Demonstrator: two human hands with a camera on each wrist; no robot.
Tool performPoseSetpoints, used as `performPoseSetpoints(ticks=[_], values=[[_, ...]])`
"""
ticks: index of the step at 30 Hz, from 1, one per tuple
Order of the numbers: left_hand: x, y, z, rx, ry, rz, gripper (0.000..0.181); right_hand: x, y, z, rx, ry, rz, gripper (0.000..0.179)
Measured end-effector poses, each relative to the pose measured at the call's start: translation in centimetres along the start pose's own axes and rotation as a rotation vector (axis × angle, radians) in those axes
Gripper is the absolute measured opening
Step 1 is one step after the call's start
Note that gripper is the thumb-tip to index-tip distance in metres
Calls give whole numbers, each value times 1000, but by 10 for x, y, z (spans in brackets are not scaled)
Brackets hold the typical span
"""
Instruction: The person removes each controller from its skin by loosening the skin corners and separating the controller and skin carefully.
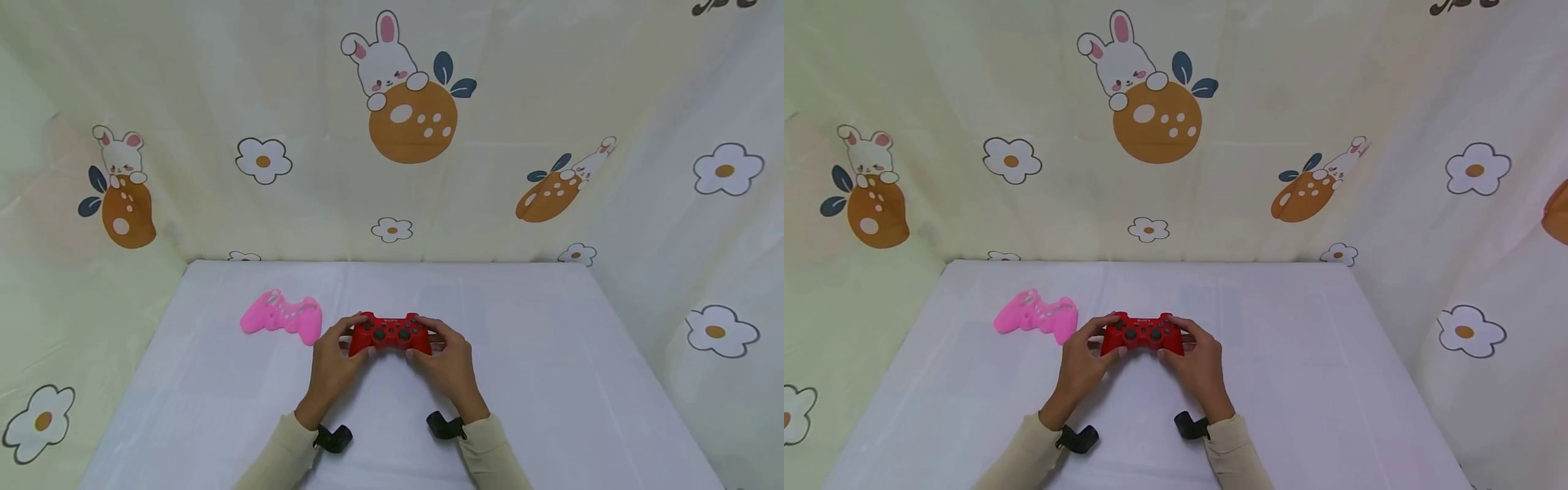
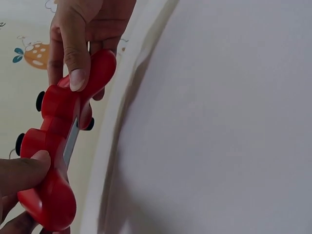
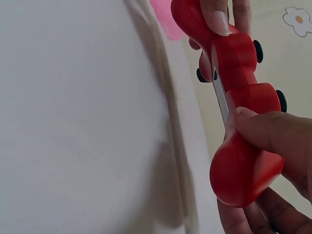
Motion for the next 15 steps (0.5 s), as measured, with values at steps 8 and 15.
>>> performPoseSetpoints(ticks=[8, 15], values=[[-6, -11, 26, 6, -26, -22, 56, -1, -5, 22, -16, 9, 5, 65], [-14, -17, 43, 17, -43, -22, 56, 0, -5, 38, -41, 21, -12, 64]])
Point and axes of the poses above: each hand's wrist, its own z-axis towards the middle knuckle, its own x-axis out of the back of the hand, y = z × x, the point moved 8 cm from there along z, towards the middle knuckle, and after that the axes turned 12 degrees about -x, right-handed, at the moved point
